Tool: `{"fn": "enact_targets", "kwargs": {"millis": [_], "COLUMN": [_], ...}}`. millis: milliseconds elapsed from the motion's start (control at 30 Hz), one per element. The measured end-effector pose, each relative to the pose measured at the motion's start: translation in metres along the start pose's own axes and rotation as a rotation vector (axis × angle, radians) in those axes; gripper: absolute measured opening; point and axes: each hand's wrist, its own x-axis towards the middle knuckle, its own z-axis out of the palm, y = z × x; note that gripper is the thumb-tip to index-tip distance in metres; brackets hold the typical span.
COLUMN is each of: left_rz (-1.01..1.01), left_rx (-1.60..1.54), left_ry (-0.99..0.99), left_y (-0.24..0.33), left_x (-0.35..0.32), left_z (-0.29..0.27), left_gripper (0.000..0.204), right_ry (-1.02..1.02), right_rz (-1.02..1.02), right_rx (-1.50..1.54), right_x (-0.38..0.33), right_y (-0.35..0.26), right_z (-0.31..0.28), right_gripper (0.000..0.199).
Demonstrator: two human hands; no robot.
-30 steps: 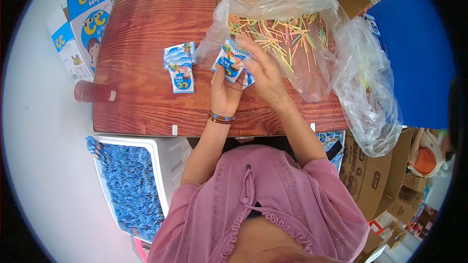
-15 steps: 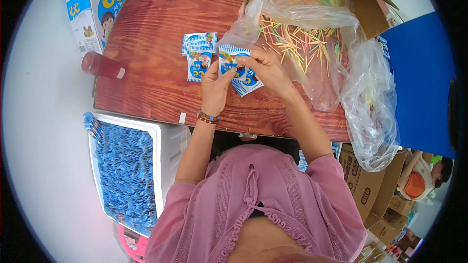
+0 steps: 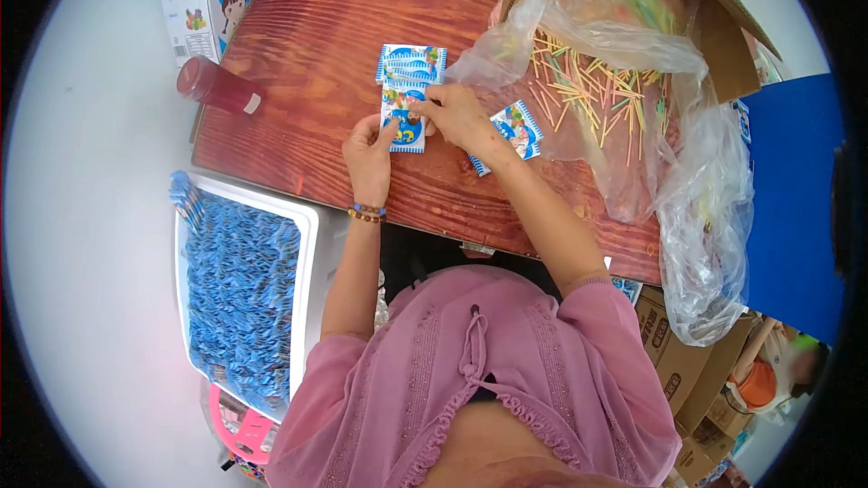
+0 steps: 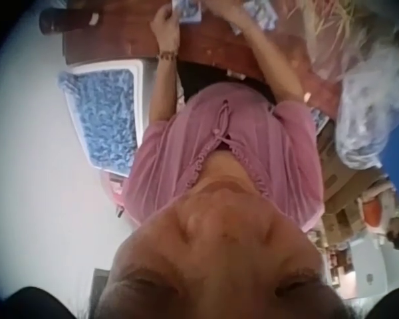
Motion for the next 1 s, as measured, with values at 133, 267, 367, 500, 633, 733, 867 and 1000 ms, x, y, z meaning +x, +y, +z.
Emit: {"fn": "enact_targets", "kwargs": {"millis": [133,267,367,500,633,733,867,1000], "left_rz": [-0.011,0.003,0.043,0.182,0.234,0.221,0.195,0.195], "left_rx": [-0.17,-0.372,-0.336,-0.217,-0.212,-0.173,-0.171,-0.159], "left_ry": [-0.044,-0.088,-0.129,-0.108,-0.101,-0.097,-0.097,-0.093], "left_y": [0.009,0.017,0.015,0.028,0.034,0.032,0.033,0.031], "left_x": [-0.002,-0.012,-0.017,-0.026,-0.032,-0.031,-0.033,-0.031], "left_z": [0.0,0.014,0.011,0.021,0.026,0.024,0.023,0.022], "left_gripper": [0.018,0.019,0.021,0.021,0.021,0.021,0.021,0.02], "right_ry": [-0.009,-0.013,0.192,0.196,0.072,0.013,-0.093,-0.165], "right_rz": [0.019,-0.214,-0.327,-0.597,-0.596,-0.622,-0.618,-0.582], "right_rx": [0.174,0.087,0.094,0.01,-0.282,-0.473,-0.696,-0.575], "right_x": [-0.015,-0.03,-0.041,-0.035,-0.028,-0.027,-0.018,-0.008], "right_y": [-0.018,-0.028,-0.046,-0.059,-0.068,-0.08,-0.083,-0.083], "right_z": [-0.01,-0.022,-0.033,-0.055,-0.064,-0.071,-0.071,-0.065], "right_gripper": [0.024,0.022,0.018,0.015,0.014,0.014,0.012,0.011]}}
